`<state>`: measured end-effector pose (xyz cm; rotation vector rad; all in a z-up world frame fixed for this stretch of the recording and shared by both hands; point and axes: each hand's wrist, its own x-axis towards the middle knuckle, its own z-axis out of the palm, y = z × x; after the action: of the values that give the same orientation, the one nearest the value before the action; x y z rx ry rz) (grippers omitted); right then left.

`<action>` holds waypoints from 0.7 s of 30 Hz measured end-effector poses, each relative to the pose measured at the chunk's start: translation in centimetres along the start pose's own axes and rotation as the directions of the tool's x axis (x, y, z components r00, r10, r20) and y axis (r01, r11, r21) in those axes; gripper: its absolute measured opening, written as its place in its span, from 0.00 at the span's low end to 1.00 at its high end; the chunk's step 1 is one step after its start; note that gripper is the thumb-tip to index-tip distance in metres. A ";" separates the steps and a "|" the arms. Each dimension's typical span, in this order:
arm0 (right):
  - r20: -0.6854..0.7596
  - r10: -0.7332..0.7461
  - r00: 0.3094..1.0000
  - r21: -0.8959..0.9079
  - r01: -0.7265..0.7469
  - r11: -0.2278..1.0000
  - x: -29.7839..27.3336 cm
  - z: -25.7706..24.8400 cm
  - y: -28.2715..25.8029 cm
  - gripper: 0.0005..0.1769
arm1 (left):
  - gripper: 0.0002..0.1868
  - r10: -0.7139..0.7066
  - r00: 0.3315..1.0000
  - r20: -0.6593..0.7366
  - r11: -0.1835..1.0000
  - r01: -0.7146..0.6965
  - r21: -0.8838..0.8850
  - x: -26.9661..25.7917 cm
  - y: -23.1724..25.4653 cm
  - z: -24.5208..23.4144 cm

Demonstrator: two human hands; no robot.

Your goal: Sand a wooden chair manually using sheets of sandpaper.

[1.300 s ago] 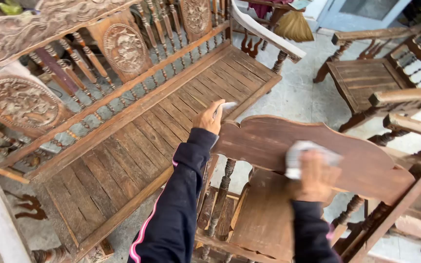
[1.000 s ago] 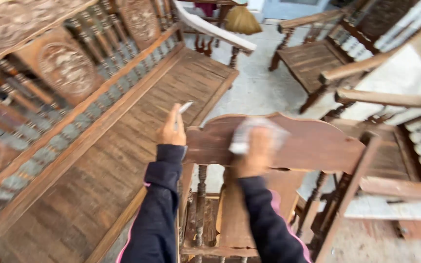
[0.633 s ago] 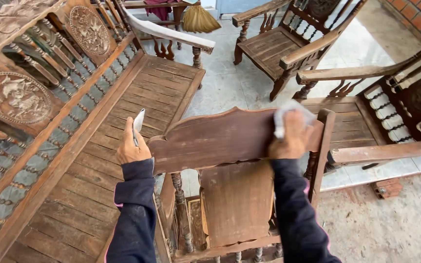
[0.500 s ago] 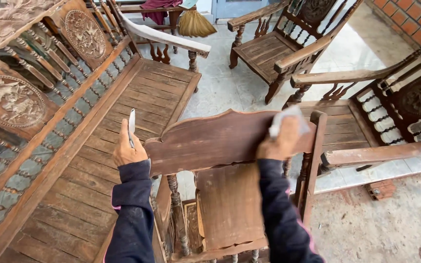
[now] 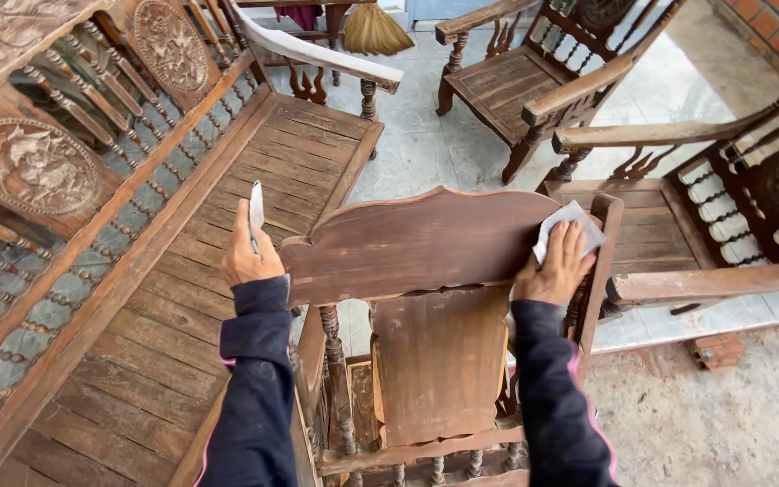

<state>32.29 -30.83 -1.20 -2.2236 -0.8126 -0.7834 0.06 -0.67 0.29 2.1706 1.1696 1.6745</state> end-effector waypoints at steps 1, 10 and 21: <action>0.002 -0.011 1.000 0.005 0.011 1.000 -0.7 0.5 -2.9 0.32 | 0.21 -0.007 1.000 -0.008 1.000 0.007 0.005 -0.1 0.6 0.1; 0.120 -0.651 0.749 0.265 0.608 0.748 -7.4 0.4 -17.3 0.42 | 0.23 -0.001 1.000 0.010 1.000 0.001 -0.023 -0.3 0.5 -0.2; 0.005 -0.292 0.956 0.307 0.276 0.911 -10.8 1.8 -11.3 0.46 | 0.24 -0.265 0.951 0.158 0.953 0.283 -0.104 0.0 1.2 0.0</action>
<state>17.94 -26.33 -5.88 -1.8805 -1.2168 -0.6820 0.62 -1.49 0.92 1.9143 1.2248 1.4126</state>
